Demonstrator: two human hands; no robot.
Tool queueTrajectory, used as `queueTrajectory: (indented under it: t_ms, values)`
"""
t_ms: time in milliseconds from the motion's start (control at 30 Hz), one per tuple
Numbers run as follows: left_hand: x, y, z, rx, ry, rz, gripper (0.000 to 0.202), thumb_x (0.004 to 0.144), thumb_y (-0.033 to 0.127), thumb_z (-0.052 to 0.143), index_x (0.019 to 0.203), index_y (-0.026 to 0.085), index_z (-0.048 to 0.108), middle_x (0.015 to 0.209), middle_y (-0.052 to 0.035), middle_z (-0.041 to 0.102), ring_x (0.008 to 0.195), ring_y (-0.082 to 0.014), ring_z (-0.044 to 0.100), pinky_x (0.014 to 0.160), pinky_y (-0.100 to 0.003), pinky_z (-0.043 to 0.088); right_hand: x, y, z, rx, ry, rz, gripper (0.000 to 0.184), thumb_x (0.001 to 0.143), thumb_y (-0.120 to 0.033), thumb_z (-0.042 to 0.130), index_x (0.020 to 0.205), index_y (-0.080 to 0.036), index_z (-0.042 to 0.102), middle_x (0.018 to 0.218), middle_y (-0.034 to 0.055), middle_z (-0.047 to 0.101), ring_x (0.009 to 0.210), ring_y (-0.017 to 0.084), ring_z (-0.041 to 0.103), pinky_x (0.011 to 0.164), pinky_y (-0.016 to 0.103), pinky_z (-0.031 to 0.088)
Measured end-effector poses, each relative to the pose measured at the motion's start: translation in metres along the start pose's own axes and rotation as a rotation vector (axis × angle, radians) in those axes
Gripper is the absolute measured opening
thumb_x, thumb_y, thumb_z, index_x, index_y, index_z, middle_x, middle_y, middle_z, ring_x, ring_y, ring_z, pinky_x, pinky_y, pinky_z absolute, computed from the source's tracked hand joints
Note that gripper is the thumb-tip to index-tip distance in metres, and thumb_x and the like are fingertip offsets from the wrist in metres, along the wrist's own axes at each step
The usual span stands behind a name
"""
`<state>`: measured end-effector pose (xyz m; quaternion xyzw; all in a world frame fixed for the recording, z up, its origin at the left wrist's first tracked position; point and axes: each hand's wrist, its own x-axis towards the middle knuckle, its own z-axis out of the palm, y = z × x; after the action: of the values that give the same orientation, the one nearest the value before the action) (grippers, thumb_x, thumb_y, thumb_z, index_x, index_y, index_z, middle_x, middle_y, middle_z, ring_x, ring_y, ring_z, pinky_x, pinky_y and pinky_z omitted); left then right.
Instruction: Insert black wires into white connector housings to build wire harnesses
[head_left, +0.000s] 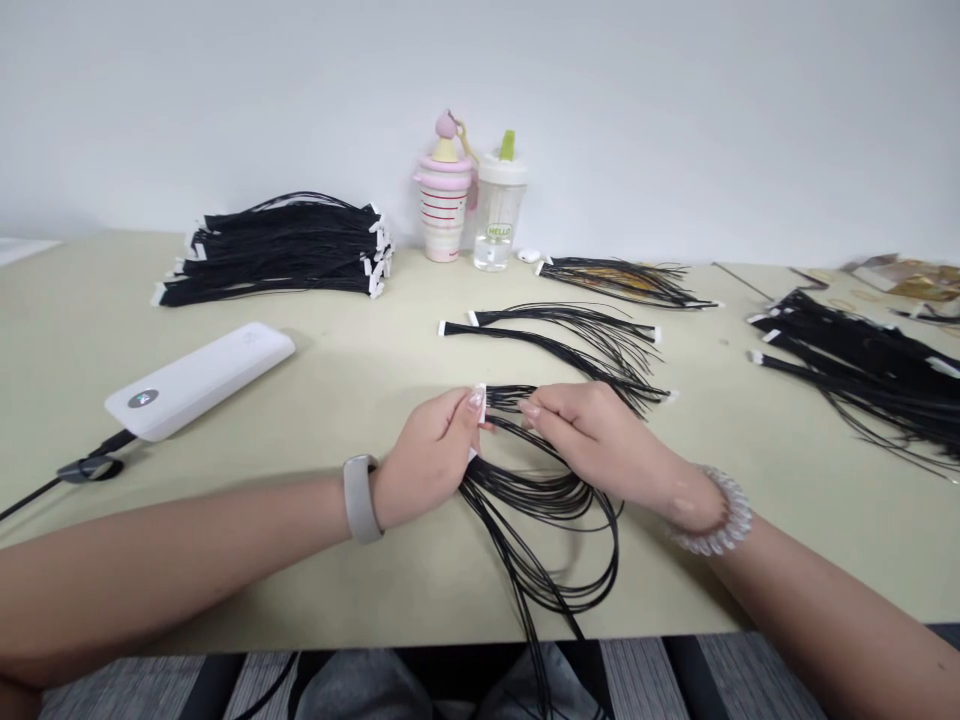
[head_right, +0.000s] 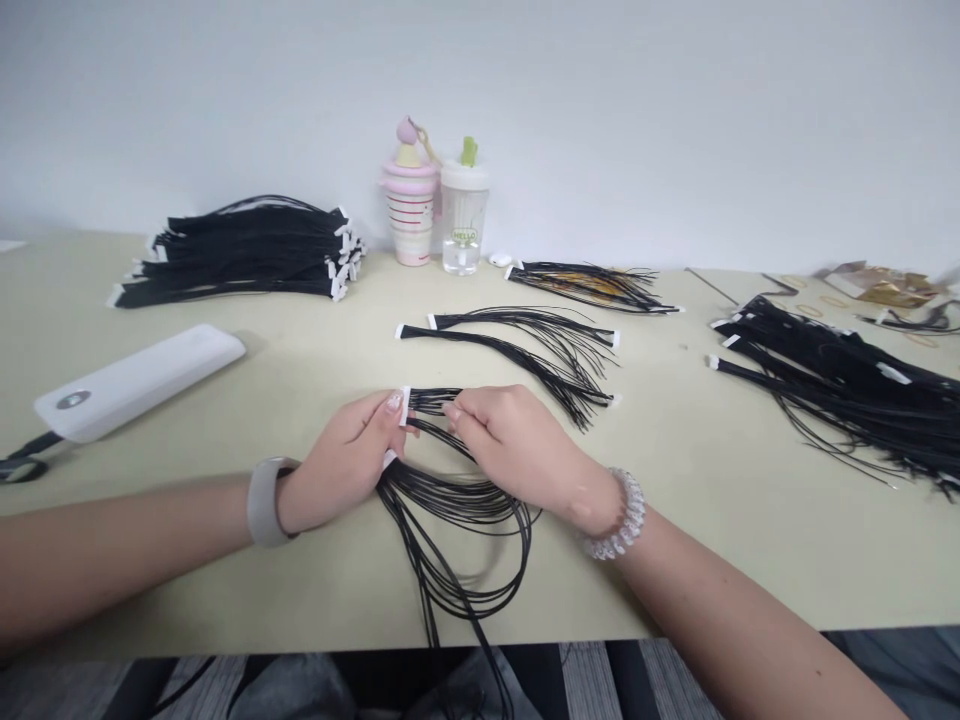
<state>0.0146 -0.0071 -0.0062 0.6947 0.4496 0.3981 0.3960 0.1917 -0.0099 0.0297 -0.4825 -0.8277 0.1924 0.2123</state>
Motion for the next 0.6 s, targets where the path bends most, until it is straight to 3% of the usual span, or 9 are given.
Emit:
queueTrajectory:
  t_ms: [167,267,400,600]
  values:
    - [-0.001,0.002,-0.001,0.015,-0.008,0.004,0.043,0.091,0.040,0.027,0.057,0.016,0.041,0.056,0.0013,0.047,0.058,-0.0100,0.046,0.062,-0.024,0.038,-0.001,0.001,-0.001,0.119,-0.083,0.065,0.038,0.091,-0.036,0.034,0.058,-0.016,0.031,0.053,-0.0049,0.033,0.050,0.005,0.028,0.048,0.020,0.024]
    - [-0.002,0.003,-0.001,0.027,-0.023,0.010,0.043,0.091,0.038,0.026,0.058,0.016,0.042,0.056,0.0016,0.046,0.057,-0.0093,0.045,0.060,-0.023,0.037,-0.001,0.001,0.001,0.109,-0.079,-0.004,0.036,0.090,-0.033,0.036,0.059,-0.015,0.038,0.055,-0.0046,0.039,0.052,0.005,0.032,0.051,0.019,0.028]
    - [-0.002,0.003,-0.002,0.046,-0.041,0.045,0.041,0.091,0.036,0.027,0.059,0.016,0.042,0.056,0.0021,0.046,0.055,-0.0086,0.044,0.057,-0.022,0.035,0.000,0.001,0.007,-0.044,-0.006,-0.171,0.023,0.089,-0.022,0.038,0.077,-0.016,0.056,0.073,-0.0008,0.057,0.066,0.006,0.047,0.065,0.019,0.034]
    - [-0.001,0.001,-0.002,0.061,-0.076,0.072,0.041,0.092,0.035,0.026,0.059,0.016,0.042,0.056,0.0023,0.045,0.053,-0.0081,0.043,0.056,-0.021,0.035,-0.004,0.000,0.017,-0.373,0.073,-0.192,0.020,0.084,-0.012,0.037,0.073,-0.017,0.054,0.064,-0.0009,0.052,0.058,0.008,0.042,0.056,0.021,0.027]
